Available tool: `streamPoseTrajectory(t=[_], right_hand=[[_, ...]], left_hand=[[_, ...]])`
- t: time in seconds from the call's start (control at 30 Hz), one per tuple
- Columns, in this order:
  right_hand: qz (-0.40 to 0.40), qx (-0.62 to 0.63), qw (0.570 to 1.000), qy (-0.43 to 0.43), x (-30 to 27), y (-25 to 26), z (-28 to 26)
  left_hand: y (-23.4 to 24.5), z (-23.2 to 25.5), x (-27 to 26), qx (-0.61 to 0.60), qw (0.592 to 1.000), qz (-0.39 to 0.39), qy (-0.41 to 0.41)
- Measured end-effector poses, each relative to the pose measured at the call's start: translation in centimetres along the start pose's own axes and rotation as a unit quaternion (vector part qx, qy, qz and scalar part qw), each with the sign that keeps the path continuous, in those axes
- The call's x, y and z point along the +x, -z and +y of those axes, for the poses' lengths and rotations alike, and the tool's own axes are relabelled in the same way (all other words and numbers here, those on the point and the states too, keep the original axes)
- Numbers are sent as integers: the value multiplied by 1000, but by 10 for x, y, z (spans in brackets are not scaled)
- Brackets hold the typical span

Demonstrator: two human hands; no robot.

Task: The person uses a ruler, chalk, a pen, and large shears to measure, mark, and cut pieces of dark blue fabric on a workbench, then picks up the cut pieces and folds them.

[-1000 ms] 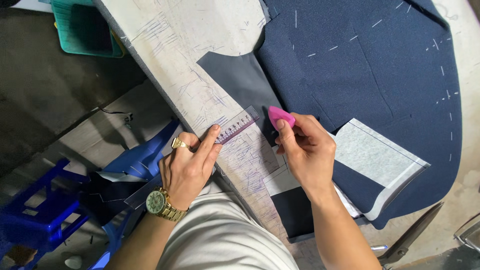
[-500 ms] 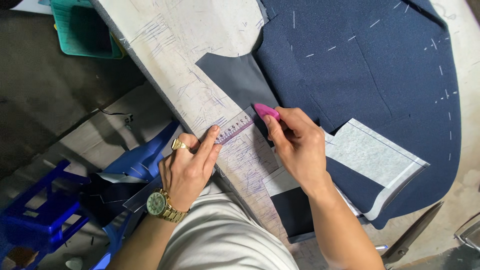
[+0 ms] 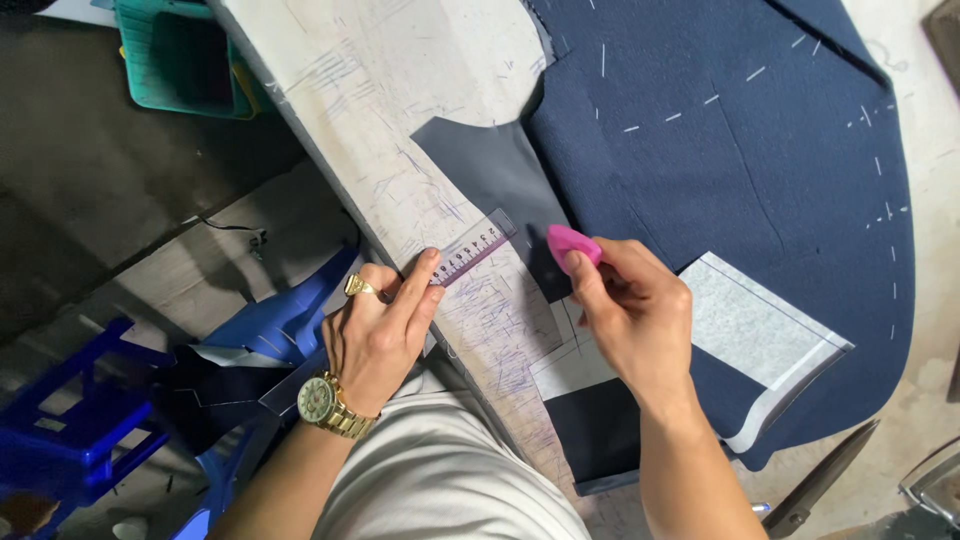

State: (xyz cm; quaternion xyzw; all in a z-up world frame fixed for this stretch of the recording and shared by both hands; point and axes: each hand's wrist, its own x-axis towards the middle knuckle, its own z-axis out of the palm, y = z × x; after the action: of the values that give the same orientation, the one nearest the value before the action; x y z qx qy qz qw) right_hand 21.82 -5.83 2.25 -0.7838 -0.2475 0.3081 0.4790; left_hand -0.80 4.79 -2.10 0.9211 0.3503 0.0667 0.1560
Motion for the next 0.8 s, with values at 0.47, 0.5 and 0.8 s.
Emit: streamPoseTrajectory(t=[0.47, 0.5, 0.8], right_hand=[[-8, 50, 999, 5, 16, -17, -3], [-9, 53, 999, 6, 17, -18, -2], [-15, 53, 998, 19, 22, -20, 2]], left_hand=[[7, -4, 10, 10, 1000, -5, 3], [8, -3, 11, 5, 1000, -6, 4], [7, -2, 9, 15, 1000, -11, 2]])
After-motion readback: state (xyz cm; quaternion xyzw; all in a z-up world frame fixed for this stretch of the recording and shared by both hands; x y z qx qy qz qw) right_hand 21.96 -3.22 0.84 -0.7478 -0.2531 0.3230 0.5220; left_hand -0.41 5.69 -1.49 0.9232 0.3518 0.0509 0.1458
